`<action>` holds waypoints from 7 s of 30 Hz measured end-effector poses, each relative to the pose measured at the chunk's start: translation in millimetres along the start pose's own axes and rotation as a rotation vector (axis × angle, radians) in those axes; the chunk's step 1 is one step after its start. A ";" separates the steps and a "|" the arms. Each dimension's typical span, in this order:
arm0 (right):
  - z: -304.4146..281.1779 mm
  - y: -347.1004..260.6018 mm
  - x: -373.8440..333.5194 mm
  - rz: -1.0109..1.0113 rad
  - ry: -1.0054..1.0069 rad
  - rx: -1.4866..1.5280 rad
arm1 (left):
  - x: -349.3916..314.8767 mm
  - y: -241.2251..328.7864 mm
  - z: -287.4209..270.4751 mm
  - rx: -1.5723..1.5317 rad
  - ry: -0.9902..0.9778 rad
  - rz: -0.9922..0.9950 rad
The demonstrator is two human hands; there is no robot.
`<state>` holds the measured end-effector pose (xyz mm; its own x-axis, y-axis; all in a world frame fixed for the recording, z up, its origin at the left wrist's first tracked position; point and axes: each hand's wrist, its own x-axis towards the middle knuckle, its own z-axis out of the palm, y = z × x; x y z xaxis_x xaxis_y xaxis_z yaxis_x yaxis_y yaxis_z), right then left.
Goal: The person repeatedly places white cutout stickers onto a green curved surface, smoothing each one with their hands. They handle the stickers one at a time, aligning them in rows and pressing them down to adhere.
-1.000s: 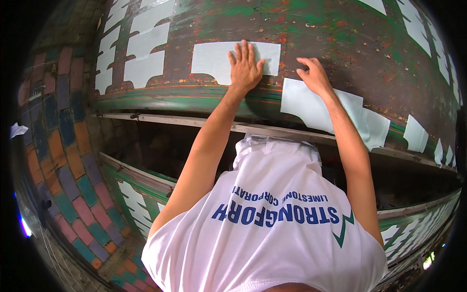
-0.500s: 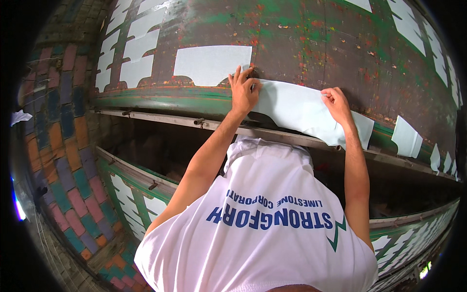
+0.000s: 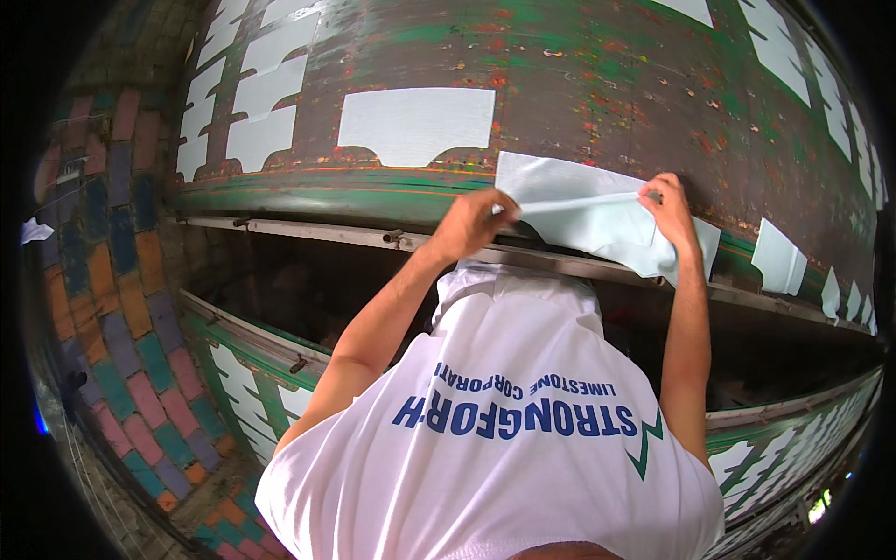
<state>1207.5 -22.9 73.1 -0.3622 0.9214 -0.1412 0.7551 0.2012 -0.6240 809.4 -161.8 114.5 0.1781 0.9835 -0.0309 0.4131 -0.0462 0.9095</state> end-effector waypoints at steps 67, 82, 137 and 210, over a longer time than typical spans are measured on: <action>54.2 -90.4 95.1 0.158 0.120 0.279 | 239.6 -181.2 -121.9 0.792 0.124 0.191; -25.1 20.4 -0.8 -0.116 -0.079 -0.072 | 187.4 -161.6 -136.3 0.944 0.299 -0.632; 90.7 -201.0 206.0 0.057 -0.381 0.791 | 115.9 -156.6 -301.1 0.084 0.719 0.071; -180.5 287.0 -133.7 0.431 0.450 0.368 | 160.2 113.8 195.9 0.343 -0.011 -0.012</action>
<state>1571.2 -28.4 51.6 0.2457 0.9573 -0.1524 0.5184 -0.2626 -0.8138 1059.9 -43.8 131.8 0.1800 0.9826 -0.0468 0.6910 -0.0924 0.7170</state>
